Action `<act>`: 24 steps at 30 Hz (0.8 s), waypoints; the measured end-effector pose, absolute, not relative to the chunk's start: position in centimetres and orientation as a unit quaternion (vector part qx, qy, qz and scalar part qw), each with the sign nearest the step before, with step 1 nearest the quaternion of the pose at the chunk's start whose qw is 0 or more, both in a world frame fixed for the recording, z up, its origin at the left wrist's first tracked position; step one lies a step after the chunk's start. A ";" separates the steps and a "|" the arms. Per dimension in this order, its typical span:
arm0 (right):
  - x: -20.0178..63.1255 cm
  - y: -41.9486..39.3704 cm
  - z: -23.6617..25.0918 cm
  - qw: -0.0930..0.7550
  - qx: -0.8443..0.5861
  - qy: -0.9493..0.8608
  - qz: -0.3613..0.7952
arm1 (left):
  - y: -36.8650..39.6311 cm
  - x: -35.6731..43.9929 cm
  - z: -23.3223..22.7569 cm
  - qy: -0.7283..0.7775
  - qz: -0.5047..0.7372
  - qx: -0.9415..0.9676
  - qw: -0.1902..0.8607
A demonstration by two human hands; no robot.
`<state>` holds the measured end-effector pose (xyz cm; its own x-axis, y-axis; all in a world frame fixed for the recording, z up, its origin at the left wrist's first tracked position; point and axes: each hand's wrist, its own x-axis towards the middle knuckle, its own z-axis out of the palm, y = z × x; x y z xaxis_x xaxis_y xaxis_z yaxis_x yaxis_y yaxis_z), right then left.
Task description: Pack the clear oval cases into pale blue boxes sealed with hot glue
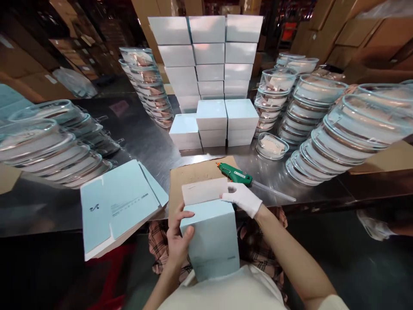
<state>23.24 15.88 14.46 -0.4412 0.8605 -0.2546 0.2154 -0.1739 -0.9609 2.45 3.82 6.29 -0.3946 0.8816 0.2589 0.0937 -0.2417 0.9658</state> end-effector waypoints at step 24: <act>27.3 13.5 12.4 0.248 -0.287 -0.787 0.487 | 4.2 -0.6 7.2 0.454 0.701 0.477 0.275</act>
<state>27.28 13.50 12.41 -0.7133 0.6921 0.1109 0.2101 0.3620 -0.9082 -0.58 4.21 7.19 -0.3937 0.8180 0.4194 0.0487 -0.4370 0.8981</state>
